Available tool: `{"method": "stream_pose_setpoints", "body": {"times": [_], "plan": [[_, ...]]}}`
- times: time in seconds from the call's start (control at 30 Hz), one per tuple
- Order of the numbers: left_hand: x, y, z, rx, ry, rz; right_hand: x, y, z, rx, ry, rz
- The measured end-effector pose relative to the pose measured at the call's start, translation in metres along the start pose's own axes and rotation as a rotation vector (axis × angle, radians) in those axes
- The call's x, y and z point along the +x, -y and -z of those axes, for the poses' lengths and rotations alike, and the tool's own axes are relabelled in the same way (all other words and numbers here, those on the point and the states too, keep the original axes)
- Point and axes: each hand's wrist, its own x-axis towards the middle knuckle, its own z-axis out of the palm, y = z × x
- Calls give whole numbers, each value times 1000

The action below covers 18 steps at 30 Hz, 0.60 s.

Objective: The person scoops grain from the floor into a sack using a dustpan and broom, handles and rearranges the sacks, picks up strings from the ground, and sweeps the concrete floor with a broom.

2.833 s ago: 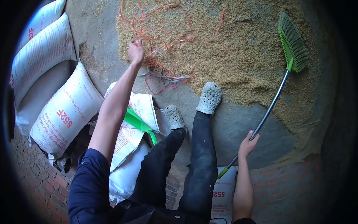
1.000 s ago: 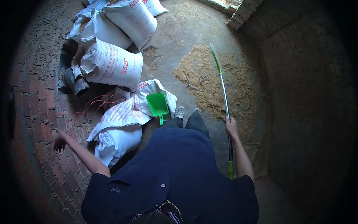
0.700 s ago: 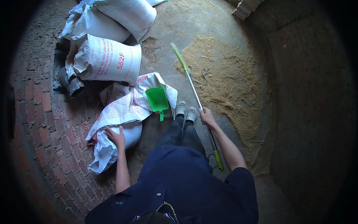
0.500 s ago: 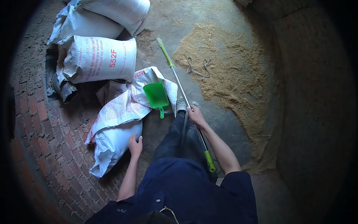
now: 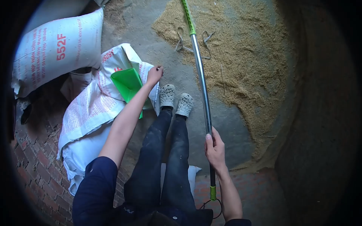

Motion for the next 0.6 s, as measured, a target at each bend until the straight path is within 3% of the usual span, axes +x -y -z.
{"method": "stream_pose_setpoints", "body": {"times": [0.03, 0.1, 0.2, 0.3, 0.4, 0.5, 0.6], "plan": [[33, 5, -26, -103, 27, 35, 7, -3, 5, 35, -21, -17], [77, -9, -55, 10, 2, -73, 22, -9, 19, 49, -41, -48], [125, -11, -101, 3, -103, -26, 33, -24, 32, 55, -80, -78], [159, -22, -118, 58, -154, -9, 47, -25, 33, 4, -53, 11], [149, -37, -115, -670, 265, 295, 55, -12, 26, 26, -20, -14], [105, -40, -104, -619, 383, 165, 58, 15, 12, 47, 25, -39], [56, -57, -71, -503, 343, 136, 52, 42, 0, 51, 85, -35]]}}
